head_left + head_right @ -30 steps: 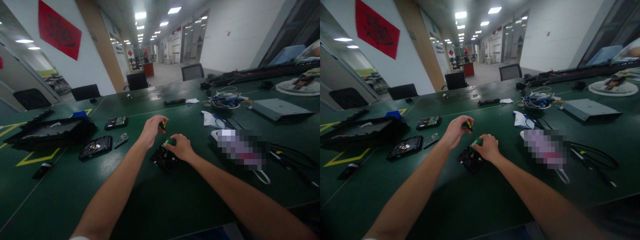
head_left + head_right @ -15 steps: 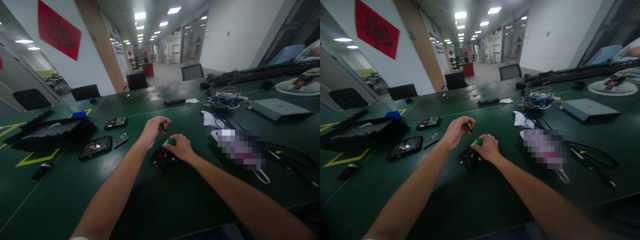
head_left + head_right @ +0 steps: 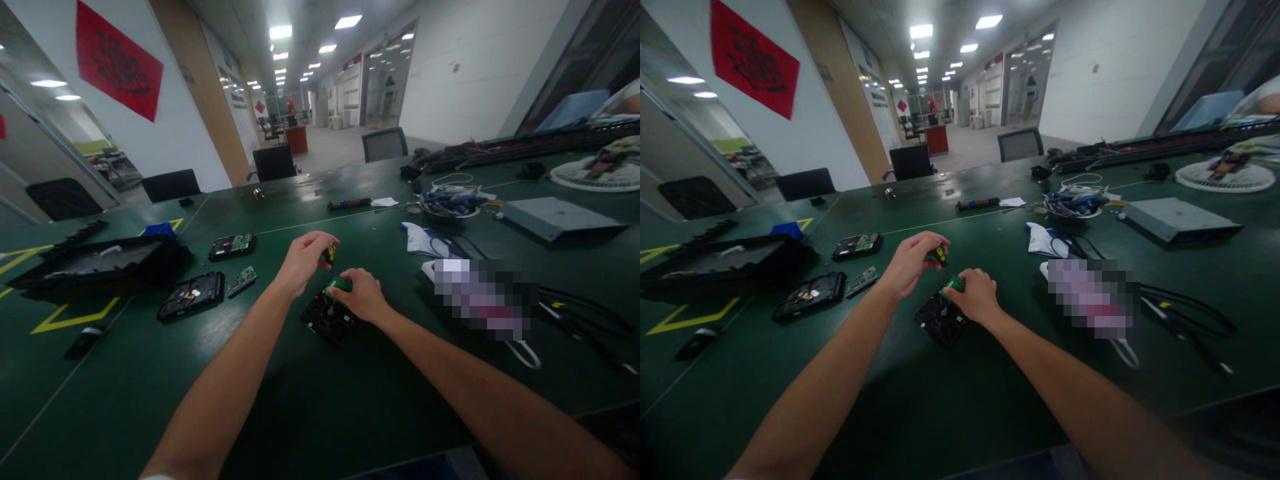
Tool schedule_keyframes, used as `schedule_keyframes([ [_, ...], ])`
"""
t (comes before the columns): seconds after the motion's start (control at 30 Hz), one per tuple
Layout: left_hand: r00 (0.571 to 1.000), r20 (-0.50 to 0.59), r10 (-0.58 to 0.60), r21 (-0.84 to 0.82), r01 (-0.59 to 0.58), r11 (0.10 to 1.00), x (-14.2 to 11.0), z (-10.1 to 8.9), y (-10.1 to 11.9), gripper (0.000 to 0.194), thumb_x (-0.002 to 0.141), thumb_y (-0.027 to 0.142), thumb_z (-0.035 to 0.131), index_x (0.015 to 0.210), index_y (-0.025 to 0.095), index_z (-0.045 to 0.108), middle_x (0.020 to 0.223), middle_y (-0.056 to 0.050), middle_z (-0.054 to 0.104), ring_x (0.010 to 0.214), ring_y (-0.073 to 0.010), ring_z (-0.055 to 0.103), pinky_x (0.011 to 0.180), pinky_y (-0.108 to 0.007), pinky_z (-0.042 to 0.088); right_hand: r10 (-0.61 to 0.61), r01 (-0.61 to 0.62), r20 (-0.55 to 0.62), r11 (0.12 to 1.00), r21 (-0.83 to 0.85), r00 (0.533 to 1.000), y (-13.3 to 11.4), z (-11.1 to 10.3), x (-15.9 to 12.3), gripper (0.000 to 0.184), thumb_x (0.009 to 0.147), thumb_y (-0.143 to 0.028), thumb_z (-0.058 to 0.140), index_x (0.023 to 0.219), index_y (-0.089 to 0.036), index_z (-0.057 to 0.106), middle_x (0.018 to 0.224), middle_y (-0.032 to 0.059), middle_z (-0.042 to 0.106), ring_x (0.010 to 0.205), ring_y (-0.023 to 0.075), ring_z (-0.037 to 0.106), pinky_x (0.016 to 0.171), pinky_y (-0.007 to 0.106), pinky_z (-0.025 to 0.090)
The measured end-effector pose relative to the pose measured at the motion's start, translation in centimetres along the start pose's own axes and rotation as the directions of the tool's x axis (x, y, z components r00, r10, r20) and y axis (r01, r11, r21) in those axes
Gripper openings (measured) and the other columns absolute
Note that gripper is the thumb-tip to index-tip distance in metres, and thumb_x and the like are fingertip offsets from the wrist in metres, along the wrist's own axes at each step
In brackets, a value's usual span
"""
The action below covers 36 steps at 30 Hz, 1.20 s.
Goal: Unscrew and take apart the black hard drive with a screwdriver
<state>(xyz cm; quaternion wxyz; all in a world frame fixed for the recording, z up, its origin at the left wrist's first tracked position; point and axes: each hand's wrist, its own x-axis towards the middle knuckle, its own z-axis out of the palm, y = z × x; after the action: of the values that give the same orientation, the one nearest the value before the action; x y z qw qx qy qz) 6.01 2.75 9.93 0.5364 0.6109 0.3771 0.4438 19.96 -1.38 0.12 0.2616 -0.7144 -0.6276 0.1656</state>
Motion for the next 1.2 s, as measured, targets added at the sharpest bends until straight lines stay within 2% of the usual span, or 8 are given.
schedule_keyframes([
  [0.1,0.999,0.027,-0.047,-0.082,0.049,0.995,0.0,0.07,0.01,0.017,0.077,0.032,0.068,0.085,0.017,0.068,0.081,-0.006,0.069,0.078,-0.0185,0.064,0.056,-0.025,0.051,-0.003,0.003,0.001,1.0,0.004,1.0,0.07,0.04,0.03,0.035,0.089,-0.05,0.074,0.111,-0.024,0.071,0.117,0.0088,0.071,0.114,0.0294,0.064,0.091,0.04,0.044],
  [0.2,0.998,0.023,-0.059,-0.137,0.062,0.989,0.03,0.1,-0.05,0.016,0.076,0.032,0.069,0.082,0.018,0.063,0.082,-0.008,0.071,0.083,-0.0209,0.068,0.059,-0.027,0.052,0.001,-0.001,0.007,1.0,0.007,1.0,-0.02,-0.11,-0.02,0.034,0.089,-0.05,0.074,0.111,-0.024,0.071,0.117,0.0086,0.071,0.114,0.0292,0.064,0.09,0.04,0.044],
  [0.4,1.0,0.001,0.015,-0.051,-0.015,0.999,0.07,-0.08,0.02,0.018,0.076,0.033,0.065,0.076,0.016,0.071,0.086,-0.007,0.068,0.079,-0.0167,0.061,0.057,-0.023,0.046,0.013,-0.013,0.034,1.0,0.013,0.999,-0.43,-0.59,-0.2,0.034,0.091,-0.047,0.074,0.113,-0.022,0.07,0.12,0.0096,0.07,0.115,0.0294,0.063,0.093,0.041,0.043],
  [0.53,1.0,0.008,0.004,-0.057,-0.004,0.998,0.06,-0.09,0.0,0.02,0.076,0.034,0.064,0.077,0.017,0.074,0.082,-0.006,0.065,0.076,-0.0169,0.059,0.055,-0.024,0.046,0.02,-0.02,0.04,1.0,0.016,0.999,-0.52,-0.68,-0.19,0.034,0.09,-0.046,0.074,0.113,-0.022,0.07,0.12,0.0096,0.07,0.116,0.0294,0.063,0.094,0.041,0.043],
  [0.73,1.0,0.012,-0.006,-0.093,0.007,0.996,0.05,-0.06,-0.03,0.019,0.076,0.034,0.067,0.08,0.016,0.072,0.083,-0.006,0.066,0.08,-0.0182,0.062,0.055,-0.024,0.049,0.013,-0.013,0.036,1.0,0.013,0.999,-0.41,-0.55,-0.14,0.033,0.09,-0.048,0.073,0.111,-0.022,0.07,0.119,0.0094,0.07,0.116,0.0292,0.063,0.092,0.04,0.043],
  [0.93,0.997,-0.007,-0.07,-0.183,0.068,0.981,0.1,0.04,-0.18,0.018,0.075,0.031,0.069,0.084,0.017,0.062,0.083,-0.009,0.072,0.083,-0.0218,0.069,0.054,-0.025,0.051,0.019,-0.019,0.02,1.0,-0.005,1.0,-0.33,-0.24,-0.03,0.035,0.089,-0.049,0.074,0.112,-0.022,0.07,0.12,0.0092,0.07,0.116,0.0293,0.063,0.092,0.04,0.043],
  [1.1,0.999,-0.054,0.006,-0.111,-0.012,0.994,0.36,-0.32,-0.33,0.019,0.075,0.032,0.066,0.08,0.015,0.071,0.088,-0.008,0.068,0.083,-0.0178,0.063,0.057,-0.024,0.053,0.016,-0.016,0.024,1.0,-0.006,1.0,-0.4,-0.37,-0.06,0.034,0.089,-0.049,0.074,0.109,-0.022,0.071,0.119,0.0093,0.071,0.116,0.0296,0.064,0.092,0.039,0.043],
  [1.2,0.998,-0.058,-0.003,-0.103,-0.003,0.995,0.45,-0.55,-0.32,0.023,0.076,0.032,0.064,0.084,0.013,0.074,0.086,-0.007,0.066,0.081,-0.0172,0.061,0.057,-0.023,0.053,0.019,-0.019,0.034,1.0,0.001,0.999,-0.41,-0.49,-0.09,0.034,0.09,-0.049,0.074,0.109,-0.022,0.071,0.119,0.0093,0.07,0.116,0.0296,0.063,0.092,0.04,0.043],
])
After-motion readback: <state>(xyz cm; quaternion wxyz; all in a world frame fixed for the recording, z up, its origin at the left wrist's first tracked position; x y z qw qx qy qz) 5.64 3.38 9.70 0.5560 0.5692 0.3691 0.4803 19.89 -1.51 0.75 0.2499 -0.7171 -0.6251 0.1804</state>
